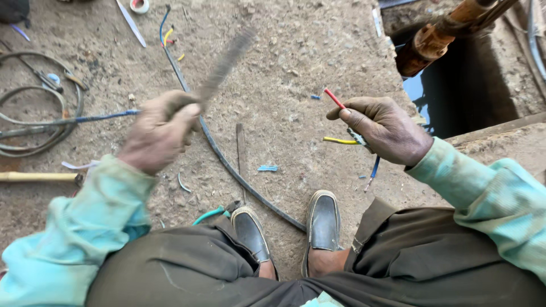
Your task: The person sits on the ground and strips insulation from the ends of electrical wires. They hold a bundle of colored wires in one hand and scrape the insulation off each wire end with a knife, then use pliers to cut and pull insulation off a red wire, continuing to strip more wire ends by hand with the knife.
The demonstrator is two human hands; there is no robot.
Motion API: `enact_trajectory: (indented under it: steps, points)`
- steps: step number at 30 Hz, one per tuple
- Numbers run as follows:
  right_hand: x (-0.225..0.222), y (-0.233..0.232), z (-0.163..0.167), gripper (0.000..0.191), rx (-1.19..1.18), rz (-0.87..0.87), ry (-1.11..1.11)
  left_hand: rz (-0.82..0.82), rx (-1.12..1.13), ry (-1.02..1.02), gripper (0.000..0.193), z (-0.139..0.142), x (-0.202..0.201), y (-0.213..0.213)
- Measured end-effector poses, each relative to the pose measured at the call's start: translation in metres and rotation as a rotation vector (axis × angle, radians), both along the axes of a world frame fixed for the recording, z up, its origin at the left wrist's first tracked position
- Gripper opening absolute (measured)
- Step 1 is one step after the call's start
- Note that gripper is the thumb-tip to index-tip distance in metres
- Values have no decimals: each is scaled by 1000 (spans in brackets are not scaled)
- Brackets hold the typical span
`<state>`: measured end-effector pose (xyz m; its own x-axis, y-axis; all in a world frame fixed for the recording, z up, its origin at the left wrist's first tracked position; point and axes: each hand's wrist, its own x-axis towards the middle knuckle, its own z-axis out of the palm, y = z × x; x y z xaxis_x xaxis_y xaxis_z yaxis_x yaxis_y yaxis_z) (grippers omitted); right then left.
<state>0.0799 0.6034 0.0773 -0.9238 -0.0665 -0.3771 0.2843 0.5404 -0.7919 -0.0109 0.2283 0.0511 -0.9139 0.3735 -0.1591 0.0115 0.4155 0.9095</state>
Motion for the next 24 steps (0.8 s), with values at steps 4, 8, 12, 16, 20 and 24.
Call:
enact_trajectory:
  steps: [4,8,12,16,20,24]
  points:
    - [3,10,-1,32,-75,-3,107,-229,-203,137,30,35,10,85]
    - [1,15,-7,32,-135,-78,88,-361,-278,262,33,43,26,140]
    - [0,19,-15,28,-189,-20,235,-401,-236,316,34,38,32,156]
    - [0,25,-22,29,-197,-112,118,-380,-160,387,32,30,30,163]
    - [0,30,-31,26,-187,-100,142,-397,-126,336,31,21,29,167]
    - [1,32,-37,23,-231,-147,128,-396,-92,336,31,9,26,169]
